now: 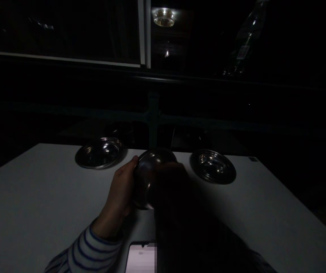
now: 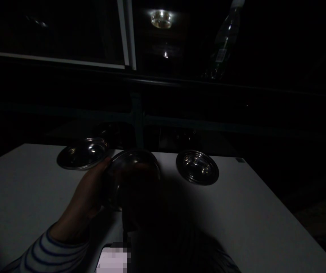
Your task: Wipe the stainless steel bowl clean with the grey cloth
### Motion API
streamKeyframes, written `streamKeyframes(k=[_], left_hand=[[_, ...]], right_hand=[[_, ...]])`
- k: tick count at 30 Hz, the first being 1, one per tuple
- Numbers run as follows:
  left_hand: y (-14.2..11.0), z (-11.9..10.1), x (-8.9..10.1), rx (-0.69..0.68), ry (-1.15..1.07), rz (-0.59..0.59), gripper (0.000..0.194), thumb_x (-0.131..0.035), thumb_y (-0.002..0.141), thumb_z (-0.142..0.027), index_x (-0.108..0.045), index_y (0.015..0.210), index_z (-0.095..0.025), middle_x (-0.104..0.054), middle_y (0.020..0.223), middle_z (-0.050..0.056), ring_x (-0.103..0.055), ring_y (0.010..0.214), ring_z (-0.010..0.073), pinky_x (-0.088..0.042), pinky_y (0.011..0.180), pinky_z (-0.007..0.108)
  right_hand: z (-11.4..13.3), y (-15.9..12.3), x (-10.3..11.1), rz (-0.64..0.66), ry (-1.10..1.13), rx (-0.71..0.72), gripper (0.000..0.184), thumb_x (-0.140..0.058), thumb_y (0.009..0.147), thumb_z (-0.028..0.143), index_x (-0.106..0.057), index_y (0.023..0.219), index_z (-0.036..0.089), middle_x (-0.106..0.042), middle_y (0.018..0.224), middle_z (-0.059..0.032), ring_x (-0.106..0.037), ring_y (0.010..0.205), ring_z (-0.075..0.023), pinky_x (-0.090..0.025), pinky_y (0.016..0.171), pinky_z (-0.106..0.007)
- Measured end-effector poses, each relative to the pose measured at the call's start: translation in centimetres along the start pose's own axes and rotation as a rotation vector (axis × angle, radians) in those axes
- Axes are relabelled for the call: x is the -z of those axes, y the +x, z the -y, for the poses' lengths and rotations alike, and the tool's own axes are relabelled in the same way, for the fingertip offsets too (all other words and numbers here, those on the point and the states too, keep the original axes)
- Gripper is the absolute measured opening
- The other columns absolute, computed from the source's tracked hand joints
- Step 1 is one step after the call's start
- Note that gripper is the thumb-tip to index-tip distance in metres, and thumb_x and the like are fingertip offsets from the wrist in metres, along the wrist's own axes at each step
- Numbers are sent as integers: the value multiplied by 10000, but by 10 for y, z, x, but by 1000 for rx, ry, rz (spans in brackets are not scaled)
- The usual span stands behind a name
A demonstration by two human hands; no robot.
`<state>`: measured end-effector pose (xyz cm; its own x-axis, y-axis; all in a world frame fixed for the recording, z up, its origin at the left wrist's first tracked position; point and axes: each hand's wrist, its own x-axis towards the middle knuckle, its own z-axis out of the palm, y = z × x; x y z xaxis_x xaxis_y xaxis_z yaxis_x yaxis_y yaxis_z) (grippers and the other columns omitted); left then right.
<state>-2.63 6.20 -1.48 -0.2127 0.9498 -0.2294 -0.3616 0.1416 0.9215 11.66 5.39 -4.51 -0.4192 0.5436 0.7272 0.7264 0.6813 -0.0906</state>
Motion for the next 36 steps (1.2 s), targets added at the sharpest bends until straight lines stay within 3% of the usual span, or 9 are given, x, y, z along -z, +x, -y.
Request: streamKeyframes(k=[4, 12, 18, 23, 25, 30, 36], left_hand=[[2, 0, 1, -4, -8, 10, 253, -674, 650, -416, -629, 674, -169, -652, 589, -22, -571, 520, 140, -420, 505, 240], [4, -12, 2, 113, -163, -51, 147, -631, 682, -316, -648, 683, -170, -654, 583, -14, -581, 507, 133, -449, 498, 234], [1, -7, -1, 189, -150, 63, 162, -647, 673, -318, -631, 636, -161, -632, 536, -9, -560, 449, 132, -432, 448, 236], [4, -15, 1, 158, -195, -40, 142, -619, 703, -292, -650, 667, -159, -651, 562, 1, -571, 453, 132, -449, 438, 234], [5, -17, 1, 132, -218, -82, 121, -608, 715, -269, -654, 671, -165, -654, 567, -7, -574, 456, 120, -451, 432, 217], [4, -16, 0, 204, -203, -4, 130, -616, 716, -268, -656, 666, -156, -658, 570, -1, -592, 474, 126, -472, 442, 214], [3, -23, 3, 80, -287, -50, 102, -568, 749, -207, -646, 717, -151, -663, 595, -12, -582, 456, 112, -455, 421, 202]], right_hand=[[12, 0, 0, 36, 26, 35, 317, -504, 844, 187, -575, 1127, 310, -620, 1075, -29, -525, 1055, -211, -452, 929, -412], [-34, 12, 35, 14, -32, -60, 289, -381, 926, 251, -576, 1129, 189, -614, 1071, -79, -527, 990, -219, -460, 849, -426], [-26, 6, 30, -51, 122, 38, 311, -418, 911, 267, -510, 1209, 258, -573, 1172, -37, -495, 1101, -212, -482, 854, -378], [-27, 11, 36, 12, 135, -21, 293, -423, 916, 299, -534, 1177, 223, -570, 1167, -58, -491, 1078, -219, -469, 854, -392], [-27, 12, 39, -24, 115, -44, 277, -404, 923, 275, -539, 1154, 204, -577, 1136, -68, -502, 1050, -213, -455, 867, -407], [-20, 11, 36, -51, 159, 17, 289, -410, 913, 247, -504, 1185, 221, -547, 1189, -49, -469, 1113, -205, -449, 904, -364], [-33, 14, 31, -51, 73, -8, 274, -411, 921, 259, -529, 1160, 192, -561, 1148, -76, -488, 1034, -200, -458, 837, -368]])
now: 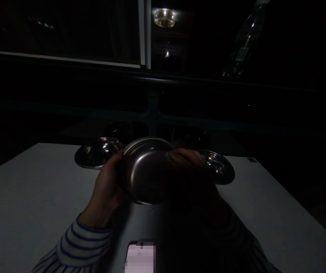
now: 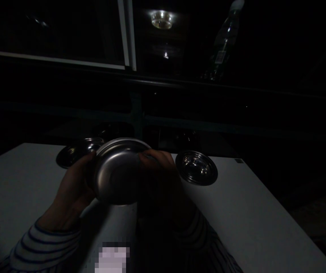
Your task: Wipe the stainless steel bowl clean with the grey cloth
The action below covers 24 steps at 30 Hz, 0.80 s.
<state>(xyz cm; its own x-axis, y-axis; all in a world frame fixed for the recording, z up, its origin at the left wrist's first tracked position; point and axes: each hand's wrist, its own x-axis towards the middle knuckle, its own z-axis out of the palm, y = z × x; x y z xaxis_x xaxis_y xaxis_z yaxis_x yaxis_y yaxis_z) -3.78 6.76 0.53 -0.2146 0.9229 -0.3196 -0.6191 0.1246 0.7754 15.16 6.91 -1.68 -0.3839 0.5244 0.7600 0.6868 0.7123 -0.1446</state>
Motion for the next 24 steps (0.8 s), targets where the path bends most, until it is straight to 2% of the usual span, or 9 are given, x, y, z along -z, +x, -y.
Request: streamKeyframes(k=[4, 9, 15, 19, 24], left_hand=[[0, 0, 0, 82, 47, 15, 150, -547, 773, -232, -642, 718, -129, -651, 557, 11, -571, 423, 126, -463, 406, 221], [1, -4, 1, -41, -64, -6, 155, -518, 793, -190, -643, 729, -125, -666, 591, 11, -606, 483, 125, -496, 448, 211], [0, -4, -1, 51, -61, 18, 196, -490, 805, -200, -642, 722, -110, -654, 575, 34, -594, 463, 144, -488, 423, 232], [3, -3, 2, -58, -128, 2, 186, -490, 804, -213, -650, 785, -120, -678, 643, 32, -628, 548, 152, -520, 489, 238], [6, -4, 6, -50, -120, 17, 200, -479, 807, -202, -650, 840, -104, -683, 668, 44, -637, 583, 159, -540, 544, 253]], right_hand=[[0, 0, 0, -29, 12, 30, 269, -415, 921, 255, -514, 1160, 184, -553, 1155, -83, -478, 1055, -201, -431, 874, -385], [3, 0, 0, -29, 8, 32, 273, -448, 907, 219, -509, 1170, 175, -539, 1166, -84, -476, 1052, -191, -429, 870, -361], [-3, 0, -2, -79, -26, 5, 260, -441, 909, 248, -531, 1148, 205, -538, 1122, -74, -489, 1018, -192, -452, 810, -337], [6, -1, 1, -69, -25, 43, 263, -470, 894, 218, -531, 1148, 195, -506, 1143, -87, -481, 1041, -200, -434, 855, -361], [13, -1, -3, -135, 22, -32, 245, -462, 891, 216, -554, 1117, 227, -515, 1108, -70, -507, 995, -191, -463, 804, -346]])
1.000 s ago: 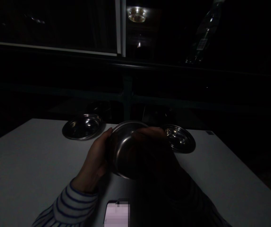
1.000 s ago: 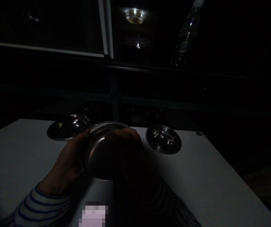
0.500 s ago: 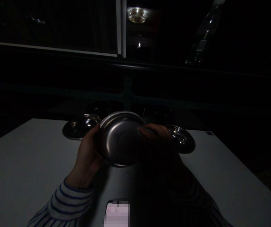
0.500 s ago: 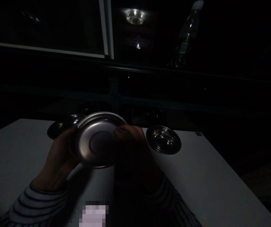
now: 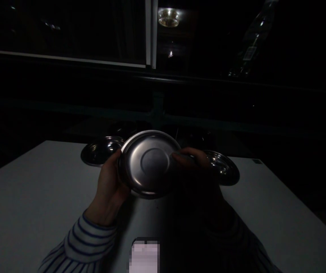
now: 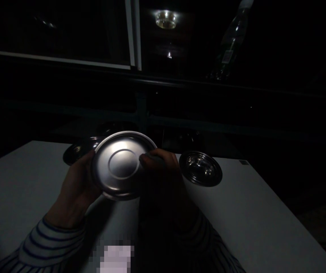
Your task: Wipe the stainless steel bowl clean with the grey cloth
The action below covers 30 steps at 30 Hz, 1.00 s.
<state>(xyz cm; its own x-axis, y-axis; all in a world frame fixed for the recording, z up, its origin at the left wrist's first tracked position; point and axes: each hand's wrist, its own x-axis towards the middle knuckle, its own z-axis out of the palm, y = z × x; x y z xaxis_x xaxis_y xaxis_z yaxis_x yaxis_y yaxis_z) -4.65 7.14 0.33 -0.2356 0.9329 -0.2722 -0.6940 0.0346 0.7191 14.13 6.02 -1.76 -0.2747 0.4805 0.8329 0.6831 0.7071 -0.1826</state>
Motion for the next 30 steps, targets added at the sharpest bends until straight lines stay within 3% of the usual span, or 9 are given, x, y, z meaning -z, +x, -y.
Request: streamKeyframes(k=[3, 8, 13, 19, 25, 30], left_hand=[[0, -1, -1, -5, -45, 10, 206, -464, 815, -190, -645, 867, -105, -692, 700, 48, -651, 631, 163, -546, 586, 251], [0, -3, -1, -43, -76, 6, 220, -434, 824, -162, -646, 849, -106, -710, 738, 58, -664, 678, 168, -550, 627, 251], [1, 1, 0, -38, -78, 23, 233, -465, 819, -196, -649, 913, -88, -707, 761, 70, -663, 713, 185, -554, 668, 277], [1, 6, -3, -65, -114, 32, 255, -434, 832, -175, -655, 916, -80, -710, 801, 81, -662, 756, 185, -547, 681, 274], [1, 12, -1, 7, -145, -18, 283, -444, 843, -197, -637, 1009, -73, -707, 885, 96, -654, 848, 195, -537, 740, 286], [-3, 17, -3, 56, -151, -66, 255, -428, 847, -203, -655, 892, -96, -696, 736, 60, -662, 742, 170, -539, 672, 255]], right_hand=[[3, -4, -5, -68, -23, 16, 260, -493, 871, 202, -553, 1122, 228, -536, 1079, -73, -512, 994, -202, -465, 815, -364], [5, -7, -8, 4, -65, 283, 405, -524, 814, 80, -531, 1193, 225, -592, 1027, -56, -516, 985, -197, -457, 838, -334], [8, -8, -6, -87, -60, 92, 290, -517, 848, 135, -546, 1135, 163, -542, 1081, -105, -501, 1014, -214, -448, 862, -376], [18, -20, -14, 109, -60, 226, 324, -519, 847, 147, -526, 1170, 156, -608, 1066, -86, -521, 1027, -232, -466, 830, -388], [13, -19, -16, -97, -104, 34, 339, -502, 848, 124, -514, 1181, 183, -555, 1077, -103, -511, 1030, -225, -451, 855, -420], [29, -21, -18, 136, -198, 239, 318, -498, 847, 144, -551, 1160, 123, -634, 1071, -95, -545, 1009, -231, -444, 829, -399]])
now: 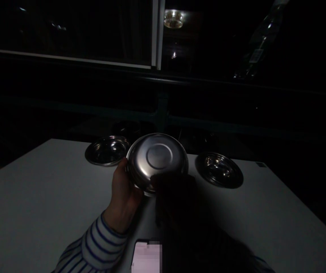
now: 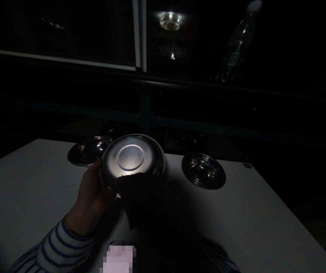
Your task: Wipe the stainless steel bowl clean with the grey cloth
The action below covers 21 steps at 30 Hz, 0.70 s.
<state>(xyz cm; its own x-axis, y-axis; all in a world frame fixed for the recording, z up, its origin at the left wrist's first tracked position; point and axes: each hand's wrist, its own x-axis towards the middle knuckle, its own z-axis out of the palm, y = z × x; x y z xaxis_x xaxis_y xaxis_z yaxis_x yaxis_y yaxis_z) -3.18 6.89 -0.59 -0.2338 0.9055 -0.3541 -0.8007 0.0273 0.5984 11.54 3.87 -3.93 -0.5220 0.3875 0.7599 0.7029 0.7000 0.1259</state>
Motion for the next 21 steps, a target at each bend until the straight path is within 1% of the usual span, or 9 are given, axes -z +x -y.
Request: streamKeyframes(k=[2, 4, 6, 8, 11, 14, 17, 19, 21], left_hand=[[-1, -1, 0, -12, 1, 2, 252, -429, 847, -204, -656, 889, -102, -697, 752, 63, -663, 747, 170, -538, 668, 253], [-1, -2, -1, -24, -1, 11, 255, -434, 846, -208, -651, 929, -105, -701, 824, 75, -662, 777, 176, -538, 675, 260], [-2, -1, -2, -42, -6, 9, 254, -442, 844, -216, -647, 951, -110, -700, 866, 78, -658, 795, 179, -538, 676, 264], [-4, 1, -3, -76, -9, -7, 247, -445, 845, -229, -650, 924, -116, -698, 832, 65, -656, 773, 176, -539, 656, 259], [-8, 4, -5, -96, -13, -20, 247, -438, 852, -238, -655, 852, -121, -689, 736, 41, -650, 707, 159, -536, 620, 239], [-10, 1, -8, -120, -25, 8, 250, -434, 855, -227, -661, 846, -123, -690, 726, 30, -644, 681, 147, -535, 616, 233], [-11, -1, -9, -175, -30, 6, 250, -439, 856, -236, -665, 887, -132, -700, 781, 28, -645, 717, 144, -531, 640, 227], [-13, 2, -9, -151, -37, -17, 262, -429, 868, -262, -662, 902, -148, -702, 808, 24, -648, 739, 144, -528, 659, 231], [-15, 9, -6, -92, -13, -27, 272, -427, 874, -298, -658, 893, -156, -697, 802, 23, -646, 733, 148, -521, 664, 241]], right_hand=[[0, 2, 0, 35, 9, -13, 314, -504, 843, 150, -561, 1152, 141, -643, 1068, -77, -557, 993, -220, -446, 813, -384], [-2, 2, -2, 3, 31, -43, 279, -516, 835, 165, -583, 1105, 145, -659, 989, -77, -577, 928, -210, -455, 766, -365], [-2, 1, -6, -56, 11, -72, 248, -512, 836, 172, -600, 1066, 139, -661, 938, -91, -584, 896, -216, -462, 744, -367], [2, -2, -11, -98, -75, -92, 261, -484, 848, 161, -603, 1080, 150, -654, 980, -105, -580, 921, -241, -459, 764, -405], [9, -7, -15, -87, -197, -65, 319, -465, 858, 139, -586, 1148, 193, -637, 1067, -89, -568, 963, -257, -440, 810, -456], [8, -8, -13, -54, -144, -3, 316, -472, 866, 177, -578, 1163, 192, -636, 1072, -82, -567, 980, -250, -458, 803, -438], [6, -10, -13, -40, -110, -29, 338, -478, 859, 190, -558, 1186, 172, -614, 1122, -105, -557, 1016, -270, -466, 813, -449], [8, -13, -18, -76, -146, -46, 362, -490, 845, 184, -550, 1202, 201, -596, 1152, -104, -548, 1029, -275, -453, 839, -462], [11, -16, -27, -160, -200, -63, 379, -497, 835, 179, -550, 1207, 231, -596, 1134, -99, -543, 1026, -279, -443, 848, -471]])
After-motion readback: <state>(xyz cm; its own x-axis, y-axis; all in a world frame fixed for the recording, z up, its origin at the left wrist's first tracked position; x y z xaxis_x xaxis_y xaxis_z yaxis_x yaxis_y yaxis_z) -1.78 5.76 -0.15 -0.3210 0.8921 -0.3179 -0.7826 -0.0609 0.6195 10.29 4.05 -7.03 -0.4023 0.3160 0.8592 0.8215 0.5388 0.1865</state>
